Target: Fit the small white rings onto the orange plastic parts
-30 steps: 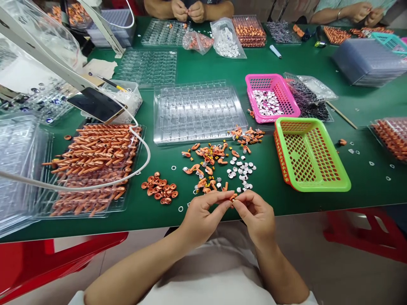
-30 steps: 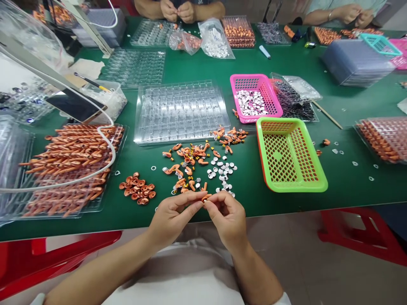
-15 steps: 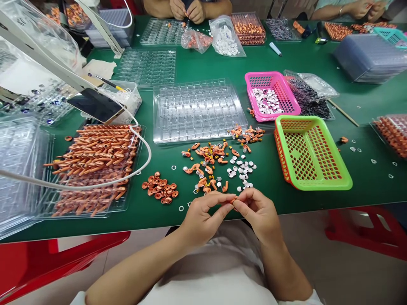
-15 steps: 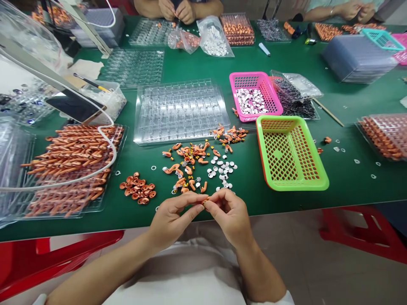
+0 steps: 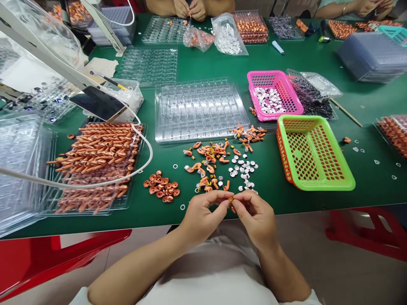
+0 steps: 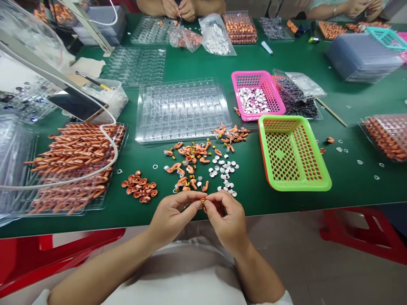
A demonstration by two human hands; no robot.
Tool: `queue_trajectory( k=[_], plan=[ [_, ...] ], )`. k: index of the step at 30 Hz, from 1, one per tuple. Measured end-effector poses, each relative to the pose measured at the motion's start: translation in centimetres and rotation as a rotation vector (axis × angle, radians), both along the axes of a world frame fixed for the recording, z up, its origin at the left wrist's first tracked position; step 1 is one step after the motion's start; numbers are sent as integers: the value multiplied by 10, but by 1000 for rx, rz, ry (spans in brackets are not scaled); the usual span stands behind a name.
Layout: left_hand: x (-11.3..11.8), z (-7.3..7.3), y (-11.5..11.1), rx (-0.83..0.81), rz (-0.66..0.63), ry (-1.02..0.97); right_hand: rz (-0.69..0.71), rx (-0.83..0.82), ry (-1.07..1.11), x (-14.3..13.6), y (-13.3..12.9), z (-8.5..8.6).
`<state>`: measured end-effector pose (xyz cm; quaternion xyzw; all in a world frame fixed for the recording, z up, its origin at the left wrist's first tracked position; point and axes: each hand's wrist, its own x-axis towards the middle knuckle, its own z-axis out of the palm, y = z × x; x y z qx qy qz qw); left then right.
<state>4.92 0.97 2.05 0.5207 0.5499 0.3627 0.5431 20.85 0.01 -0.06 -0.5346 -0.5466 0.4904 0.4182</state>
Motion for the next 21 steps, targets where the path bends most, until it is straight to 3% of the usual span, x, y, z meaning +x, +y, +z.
queue_trajectory(
  k=[5, 15, 21],
  plan=[
    [3, -2, 1, -12, 32, 25, 4, -20, -2, -2, 2, 1],
    [10, -2, 0, 25, 130, 67, -2, 120, -139, -10, 7, 5],
    [7, 0, 1, 33, 120, 45, 60, 14, -19, -7, 13, 1]
  ],
)
